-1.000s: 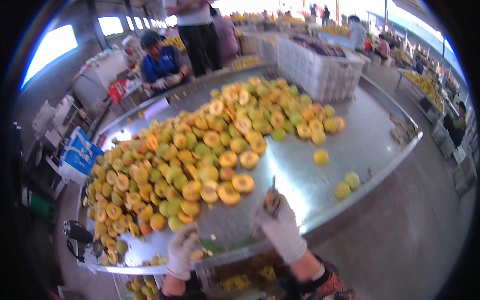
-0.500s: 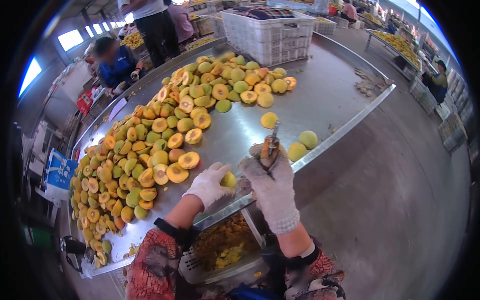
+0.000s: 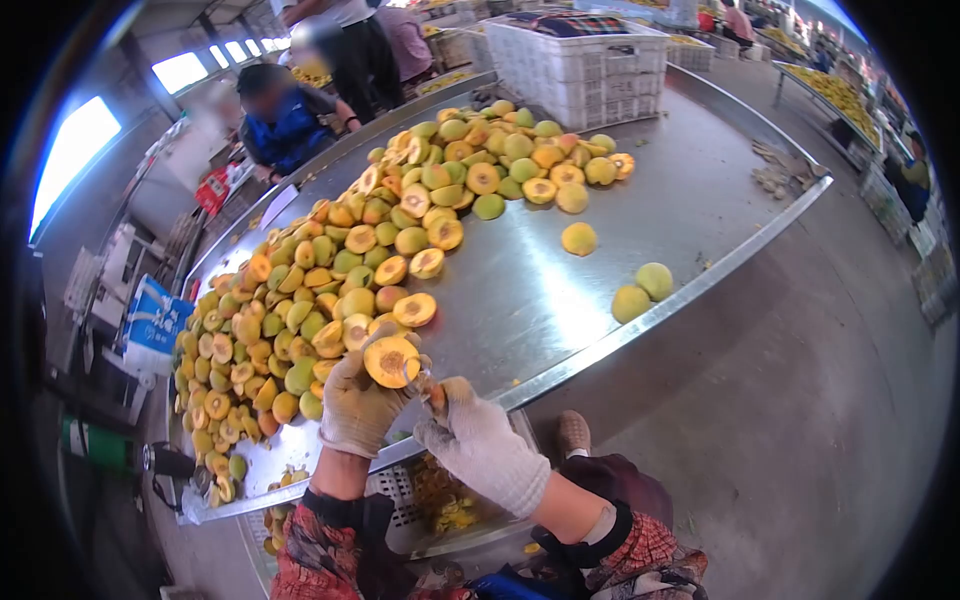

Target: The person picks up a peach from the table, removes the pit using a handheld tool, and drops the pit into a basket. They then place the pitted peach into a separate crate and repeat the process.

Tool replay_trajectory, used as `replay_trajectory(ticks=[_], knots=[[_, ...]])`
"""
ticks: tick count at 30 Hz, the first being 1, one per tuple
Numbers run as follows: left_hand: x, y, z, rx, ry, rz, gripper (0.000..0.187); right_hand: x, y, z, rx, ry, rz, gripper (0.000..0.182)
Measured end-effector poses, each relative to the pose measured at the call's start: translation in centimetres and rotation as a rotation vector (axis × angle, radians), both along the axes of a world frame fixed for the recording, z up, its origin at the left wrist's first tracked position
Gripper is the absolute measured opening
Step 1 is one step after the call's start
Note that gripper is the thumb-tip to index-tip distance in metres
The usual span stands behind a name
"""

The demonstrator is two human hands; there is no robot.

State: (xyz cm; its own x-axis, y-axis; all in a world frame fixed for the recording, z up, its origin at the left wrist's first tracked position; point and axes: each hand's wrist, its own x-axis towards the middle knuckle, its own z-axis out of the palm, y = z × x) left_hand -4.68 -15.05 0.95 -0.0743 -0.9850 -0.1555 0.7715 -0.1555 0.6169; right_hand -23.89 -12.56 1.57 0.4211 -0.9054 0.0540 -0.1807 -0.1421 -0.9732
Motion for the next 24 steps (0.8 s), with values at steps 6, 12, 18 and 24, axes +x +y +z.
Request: replay_trajectory(ticks=[6, 12, 18, 24], knots=[[0.7, 4.4, 0.8, 0.051, -0.036, 0.204, 0.037, 3.1, 1.7, -0.6, -0.222, 0.254, 0.17, 0.033], [0.5, 6.6, 0.2, -0.055, -0.121, 0.304, 0.04, 5.2, 2.6, -2.2, -0.241, 0.341, 0.224, 0.034], [0.9, 7.9, -0.2, -0.111, -0.094, 0.326, 0.039, 6.3, 3.4, -2.6, -0.356, 0.328, 0.213, 0.031], [1.0, 8.6, -0.9, -0.076, -0.159, 0.413, 0.041, 7.1, 4.0, -3.1, -0.301, 0.361, 0.247, 0.032]])
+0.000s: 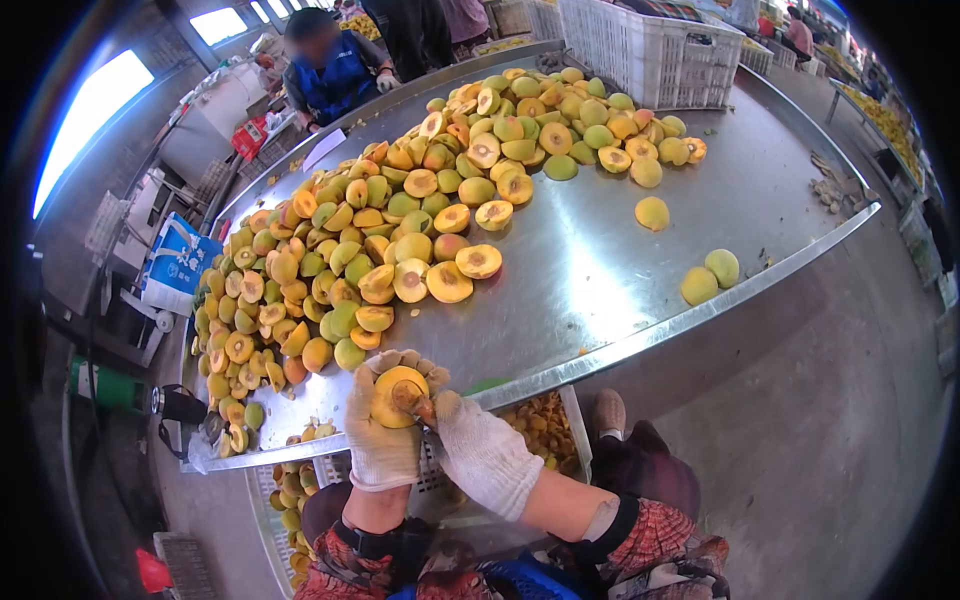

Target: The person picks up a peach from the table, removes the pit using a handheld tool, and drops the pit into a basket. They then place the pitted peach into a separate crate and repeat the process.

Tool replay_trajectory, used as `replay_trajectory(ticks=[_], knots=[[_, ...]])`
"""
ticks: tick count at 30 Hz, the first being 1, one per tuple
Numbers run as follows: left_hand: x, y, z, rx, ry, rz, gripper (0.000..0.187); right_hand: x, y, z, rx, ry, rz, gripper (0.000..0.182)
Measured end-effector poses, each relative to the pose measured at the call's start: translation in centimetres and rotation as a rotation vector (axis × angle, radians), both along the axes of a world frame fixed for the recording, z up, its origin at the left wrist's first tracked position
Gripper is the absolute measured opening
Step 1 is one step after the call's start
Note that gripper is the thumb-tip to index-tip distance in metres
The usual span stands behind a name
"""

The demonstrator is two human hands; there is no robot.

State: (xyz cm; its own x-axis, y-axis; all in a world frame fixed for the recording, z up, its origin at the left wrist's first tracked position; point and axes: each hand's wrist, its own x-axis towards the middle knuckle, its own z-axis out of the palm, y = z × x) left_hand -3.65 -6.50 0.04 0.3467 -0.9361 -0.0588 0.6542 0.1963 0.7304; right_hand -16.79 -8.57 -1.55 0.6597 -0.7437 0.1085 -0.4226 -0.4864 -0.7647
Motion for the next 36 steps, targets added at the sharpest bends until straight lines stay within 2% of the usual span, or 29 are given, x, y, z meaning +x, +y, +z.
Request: replay_trajectory(ticks=[7, 13, 16, 19, 23, 26, 29, 32, 36], knots=[[-0.4, 0.9, 0.3, 0.072, -0.198, 0.098, 0.045, 0.3, 1.0, -0.2, 0.157, -0.099, 0.076, 0.029], [0.4, 2.1, 0.9, 0.162, -0.393, 0.05, 0.048, 0.3, 1.9, -0.7, 0.23, -0.233, 0.144, 0.03], [1.1, 2.3, 1.7, 0.224, -0.502, -0.044, 0.039, 0.5, 2.3, -1.4, 0.177, -0.255, 0.178, 0.031], [2.4, 2.2, 1.7, 0.177, -0.584, -0.192, 0.028, 0.7, 2.7, -1.6, 0.182, -0.249, 0.187, 0.031], [3.4, 1.8, 3.3, 0.324, -0.545, -0.379, 0.024, 1.2, 2.9, -2.4, 0.174, -0.139, 0.199, 0.038], [3.9, 1.2, 3.7, 0.377, -0.589, -0.461, 0.022, 1.5, 2.9, -2.0, 0.294, -0.164, 0.189, 0.039], [4.5, 0.8, 3.9, 0.385, -0.645, -0.511, 0.021, 1.9, 3.0, -2.2, 0.242, -0.266, 0.192, 0.041], [4.9, 0.7, 3.6, 0.403, -0.659, -0.535, 0.02, 2.2, 3.1, -1.9, 0.354, -0.266, 0.187, 0.042], [5.1, 1.0, 3.4, 0.381, -0.6, -0.496, 0.021, 1.5, 1.2, 2.0, 0.955, -0.152, 0.281, 0.038]])
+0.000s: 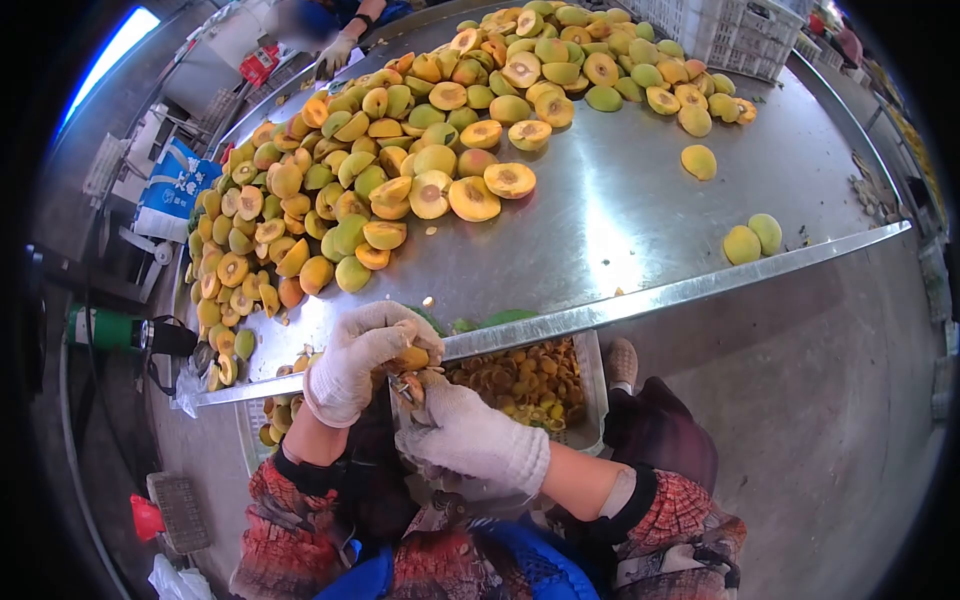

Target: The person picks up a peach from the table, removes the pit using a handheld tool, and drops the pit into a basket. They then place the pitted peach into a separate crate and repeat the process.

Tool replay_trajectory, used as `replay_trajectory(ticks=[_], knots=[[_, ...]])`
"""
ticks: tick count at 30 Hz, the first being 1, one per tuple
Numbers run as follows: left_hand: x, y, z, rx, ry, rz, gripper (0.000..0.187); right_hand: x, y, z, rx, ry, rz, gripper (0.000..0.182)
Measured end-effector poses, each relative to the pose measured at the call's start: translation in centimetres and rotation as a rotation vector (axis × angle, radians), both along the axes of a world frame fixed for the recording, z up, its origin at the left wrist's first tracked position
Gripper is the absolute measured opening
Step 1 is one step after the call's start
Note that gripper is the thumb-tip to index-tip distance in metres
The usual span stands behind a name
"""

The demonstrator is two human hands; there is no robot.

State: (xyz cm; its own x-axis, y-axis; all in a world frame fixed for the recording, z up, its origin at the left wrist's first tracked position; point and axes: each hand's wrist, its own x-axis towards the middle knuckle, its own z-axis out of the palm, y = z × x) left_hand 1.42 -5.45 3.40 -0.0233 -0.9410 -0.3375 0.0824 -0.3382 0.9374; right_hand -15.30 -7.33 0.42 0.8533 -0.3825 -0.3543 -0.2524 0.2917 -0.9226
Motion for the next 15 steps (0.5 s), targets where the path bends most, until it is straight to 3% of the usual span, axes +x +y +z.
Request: replay_trajectory(ticks=[2, 5, 8, 12, 15], knots=[[0.1, 0.3, -0.3, -0.035, 0.066, 0.028, 0.023, -0.4, -0.9, 1.9, 0.222, 0.067, 0.098, 0.032], [0.0, 0.8, -1.0, -0.087, 0.126, 0.066, 0.026, -0.8, -0.7, 0.4, 0.519, -0.179, 0.148, 0.031], [-0.2, 1.2, -1.1, -0.119, 0.16, 0.126, 0.031, -0.5, -0.3, -0.8, 0.631, -0.31, 0.14, 0.029], [-0.4, 1.1, -1.4, -0.116, 0.342, 0.241, 0.032, -0.2, -1.1, 1.5, 0.256, -0.031, 0.165, 0.03], [-0.7, 1.1, -1.9, -0.105, 0.493, 0.38, 0.027, 1.3, 0.6, -2.2, -0.667, -0.03, -0.078, 0.037]])
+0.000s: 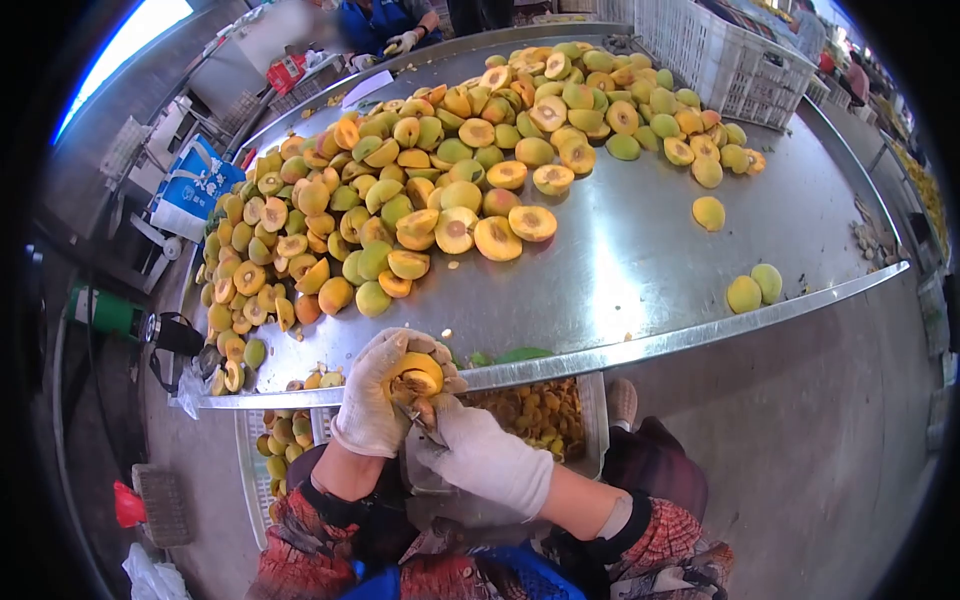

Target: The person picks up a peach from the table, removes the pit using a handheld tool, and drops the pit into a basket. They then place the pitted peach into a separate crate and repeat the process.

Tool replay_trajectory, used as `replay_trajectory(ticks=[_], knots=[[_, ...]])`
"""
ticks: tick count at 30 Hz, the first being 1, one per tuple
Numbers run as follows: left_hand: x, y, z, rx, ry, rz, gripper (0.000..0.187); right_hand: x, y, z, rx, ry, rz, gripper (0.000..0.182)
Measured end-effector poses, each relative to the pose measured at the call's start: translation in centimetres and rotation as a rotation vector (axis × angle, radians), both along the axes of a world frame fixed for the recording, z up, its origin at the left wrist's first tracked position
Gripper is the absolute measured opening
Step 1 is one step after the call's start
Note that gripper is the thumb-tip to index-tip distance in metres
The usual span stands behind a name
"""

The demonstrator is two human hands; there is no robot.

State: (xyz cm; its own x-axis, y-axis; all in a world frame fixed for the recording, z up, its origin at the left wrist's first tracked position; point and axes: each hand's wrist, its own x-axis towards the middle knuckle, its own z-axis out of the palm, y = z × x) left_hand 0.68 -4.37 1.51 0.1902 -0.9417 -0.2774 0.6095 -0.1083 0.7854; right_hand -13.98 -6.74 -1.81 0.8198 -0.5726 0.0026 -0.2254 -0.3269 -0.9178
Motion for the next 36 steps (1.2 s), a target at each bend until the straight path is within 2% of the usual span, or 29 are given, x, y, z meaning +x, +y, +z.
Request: replay_trajectory(ticks=[1, 4, 10, 17, 21, 24, 25, 26, 29, 32, 34, 36], knots=[[-0.2, 0.0, -0.3, 0.005, 0.022, 0.051, 0.027, 0.1, -0.2, -0.3, -0.048, -0.011, 0.018, 0.041], [-0.2, 0.1, -0.2, 0.024, 0.076, 0.132, 0.027, -0.3, -0.1, -0.3, -0.373, 0.074, -0.042, 0.028], [0.2, 0.4, -1.4, 0.006, -0.077, 0.153, 0.026, -0.2, -1.4, 1.5, -0.559, 0.491, -0.021, 0.024], [0.0, 0.6, -0.3, 0.005, -0.229, 0.059, 0.025, -0.8, -0.9, -0.3, -0.29, 0.027, -0.067, 0.03], [-0.2, 0.4, 0.2, 0.051, -0.289, -0.004, 0.026, -0.2, 0.2, -0.9, 0.105, -0.052, -0.053, 0.051], [-0.3, 0.5, -0.5, -0.005, -0.3, -0.023, 0.03, -0.3, 0.2, 0.1, 0.523, -0.127, 0.055, 0.048], [-0.3, 0.6, -0.7, -0.017, -0.263, -0.032, 0.03, -0.8, -0.2, 2.5, 0.926, -0.084, 0.112, 0.04], [-0.3, 0.6, -0.8, -0.03, -0.225, -0.041, 0.03, -1.0, -0.2, 2.9, 1.04, -0.121, 0.128, 0.037], [-0.7, 0.5, -1.2, -0.103, -0.292, 0.014, 0.031, -1.5, -0.2, 3.1, 1.37, -0.233, 0.158, 0.03], [-1.0, 0.5, -1.2, -0.174, -0.212, 0.018, 0.031, -1.9, 0.1, 2.6, 1.661, -0.349, 0.189, 0.027], [-1.4, 0.6, -1.0, -0.204, 0.002, 0.037, 0.03, -2.1, 0.4, 1.9, 1.819, -0.432, 0.249, 0.026], [-1.7, 0.7, -1.0, -0.231, 0.153, 0.042, 0.029, -2.2, 0.4, 2.1, 1.855, -0.434, 0.254, 0.028]])
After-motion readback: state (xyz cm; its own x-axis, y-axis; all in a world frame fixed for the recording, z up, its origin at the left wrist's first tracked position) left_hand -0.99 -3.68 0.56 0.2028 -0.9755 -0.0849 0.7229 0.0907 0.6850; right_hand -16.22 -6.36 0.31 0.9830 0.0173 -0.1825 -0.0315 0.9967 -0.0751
